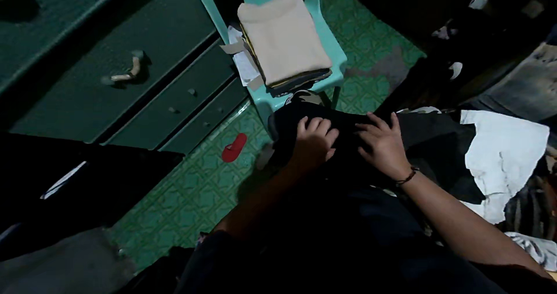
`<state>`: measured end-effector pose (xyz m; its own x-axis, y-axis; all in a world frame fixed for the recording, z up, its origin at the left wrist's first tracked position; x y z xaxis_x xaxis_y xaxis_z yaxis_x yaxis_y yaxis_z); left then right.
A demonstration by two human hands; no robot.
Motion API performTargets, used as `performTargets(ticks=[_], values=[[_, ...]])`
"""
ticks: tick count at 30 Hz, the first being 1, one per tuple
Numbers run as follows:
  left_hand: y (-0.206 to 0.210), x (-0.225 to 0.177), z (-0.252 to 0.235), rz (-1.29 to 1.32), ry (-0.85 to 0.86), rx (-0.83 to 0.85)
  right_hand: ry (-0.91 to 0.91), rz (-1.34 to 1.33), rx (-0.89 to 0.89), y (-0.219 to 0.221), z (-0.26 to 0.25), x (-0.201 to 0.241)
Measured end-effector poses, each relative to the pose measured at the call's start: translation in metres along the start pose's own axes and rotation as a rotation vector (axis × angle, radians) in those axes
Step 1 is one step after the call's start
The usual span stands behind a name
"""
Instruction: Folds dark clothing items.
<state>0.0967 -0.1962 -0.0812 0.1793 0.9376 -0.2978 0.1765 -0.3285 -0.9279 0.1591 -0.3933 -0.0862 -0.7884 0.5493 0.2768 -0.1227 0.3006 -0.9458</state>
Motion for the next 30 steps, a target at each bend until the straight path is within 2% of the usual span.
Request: performTargets(ticks=[4, 6, 8, 11, 14, 18, 20, 23, 26, 28, 30], values=[[-0.008, 0.012, -0.007, -0.043, -0.062, -0.126, 0.003, -0.088, -0.164, -0.015, -0.003, -0.002], [-0.019, 0.036, -0.008, -0.048, -0.144, -0.175, 0.002, -0.106, -0.219, -0.02, 0.0, -0.003], [-0.034, 0.066, -0.008, -0.041, -0.267, -0.147, -0.005, -0.108, -0.25, -0.02, 0.002, -0.003], [-0.056, 0.104, -0.007, -0.038, -0.426, -0.12, 0.007, -0.118, -0.248, -0.017, 0.001, -0.002], [-0.069, 0.126, -0.008, 0.02, -0.445, -0.123, 0.028, -0.136, -0.228, -0.013, 0.0, -0.002], [-0.085, 0.131, -0.017, 0.123, -0.468, -0.098, 0.027, -0.125, -0.177, -0.01, -0.003, 0.001], [-0.089, 0.132, -0.024, 0.134, -0.47, -0.093, -0.027, -0.098, -0.179, -0.012, -0.004, 0.011], [-0.095, 0.136, -0.039, 0.12, -0.479, -0.02, -0.239, -0.14, -0.236, -0.012, -0.007, 0.035], [-0.094, 0.146, -0.061, 0.116, -0.58, 0.039, -0.32, -0.264, -0.101, -0.001, -0.019, 0.049], [-0.088, 0.153, -0.071, 0.127, -0.67, 0.021, -0.208, -0.284, 0.063, 0.009, -0.028, 0.048], [-0.082, 0.154, -0.071, 0.134, -0.667, -0.079, -0.084, -0.306, 0.127, 0.014, -0.037, 0.04]])
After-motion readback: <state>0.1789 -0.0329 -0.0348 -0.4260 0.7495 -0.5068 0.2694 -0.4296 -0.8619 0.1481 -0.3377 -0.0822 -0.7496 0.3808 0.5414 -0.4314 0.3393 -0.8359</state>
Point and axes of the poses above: each hand's wrist, its own z-axis away from the middle knuckle, its own y-axis out of the palm, x = y × z, the point moved 3 cm from there along -z, towards the middle knuckle, and after that the axes turned 5 degrees about -y, right-handed, at the moved point
